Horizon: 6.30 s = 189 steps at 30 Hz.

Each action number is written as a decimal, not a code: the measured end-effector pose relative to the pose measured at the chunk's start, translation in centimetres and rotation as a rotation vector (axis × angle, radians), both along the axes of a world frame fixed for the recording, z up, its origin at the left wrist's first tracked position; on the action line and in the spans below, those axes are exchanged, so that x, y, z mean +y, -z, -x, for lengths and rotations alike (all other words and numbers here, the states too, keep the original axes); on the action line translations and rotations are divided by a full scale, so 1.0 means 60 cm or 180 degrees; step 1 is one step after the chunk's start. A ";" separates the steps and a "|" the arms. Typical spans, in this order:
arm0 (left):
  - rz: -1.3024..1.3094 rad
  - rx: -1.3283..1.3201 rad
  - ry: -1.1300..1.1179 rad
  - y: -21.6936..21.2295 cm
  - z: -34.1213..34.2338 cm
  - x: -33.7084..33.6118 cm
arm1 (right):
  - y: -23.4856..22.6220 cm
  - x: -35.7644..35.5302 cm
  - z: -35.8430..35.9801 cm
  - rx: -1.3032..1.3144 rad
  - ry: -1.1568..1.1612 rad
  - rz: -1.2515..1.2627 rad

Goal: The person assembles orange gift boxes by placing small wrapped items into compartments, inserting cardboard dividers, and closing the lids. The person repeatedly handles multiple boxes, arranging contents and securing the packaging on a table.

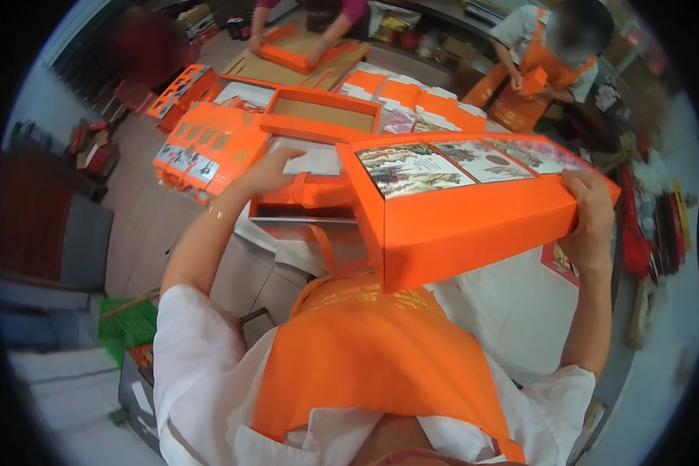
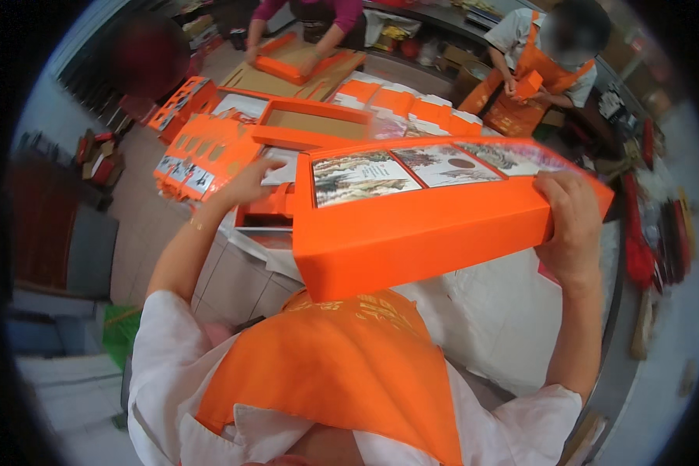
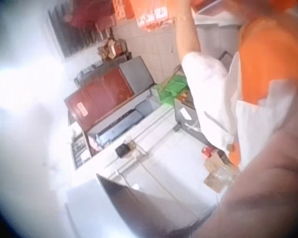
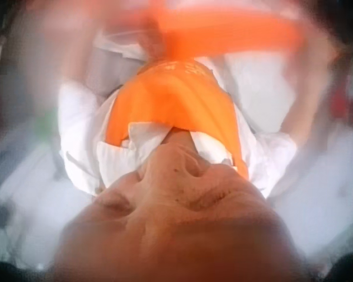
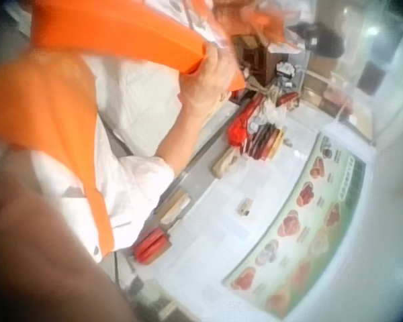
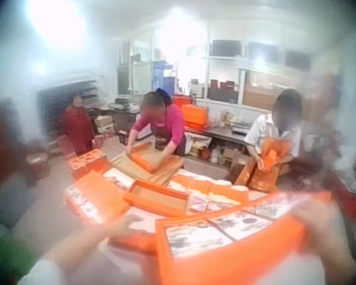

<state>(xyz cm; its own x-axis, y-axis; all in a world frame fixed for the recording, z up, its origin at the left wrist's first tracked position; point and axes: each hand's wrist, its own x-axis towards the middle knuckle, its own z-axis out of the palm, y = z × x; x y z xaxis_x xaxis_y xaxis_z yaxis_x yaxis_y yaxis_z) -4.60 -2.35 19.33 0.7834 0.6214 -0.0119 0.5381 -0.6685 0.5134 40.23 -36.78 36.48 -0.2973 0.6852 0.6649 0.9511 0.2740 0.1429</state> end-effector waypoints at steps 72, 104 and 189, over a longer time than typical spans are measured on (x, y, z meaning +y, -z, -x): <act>0.0409 0.0370 0.1227 0.076 0.006 0.102 | 0.038 0.329 0.287 0.0878 0.0334 0.3207; 0.0035 0.0064 0.1718 0.148 0.017 0.107 | 0.057 0.409 0.370 0.0420 0.0086 0.4004; 0.1704 -0.0144 0.1484 0.090 0.043 0.145 | 0.230 0.423 0.400 0.0833 -0.0741 0.3351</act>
<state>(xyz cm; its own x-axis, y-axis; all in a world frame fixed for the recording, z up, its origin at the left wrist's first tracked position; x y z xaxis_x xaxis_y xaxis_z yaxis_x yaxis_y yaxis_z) -7.16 6.34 13.93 0.9732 0.1392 -0.1829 0.2276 -0.4735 0.8509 16.25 -11.42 22.66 -0.4278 0.8904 -0.1556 0.8273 0.3164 -0.4642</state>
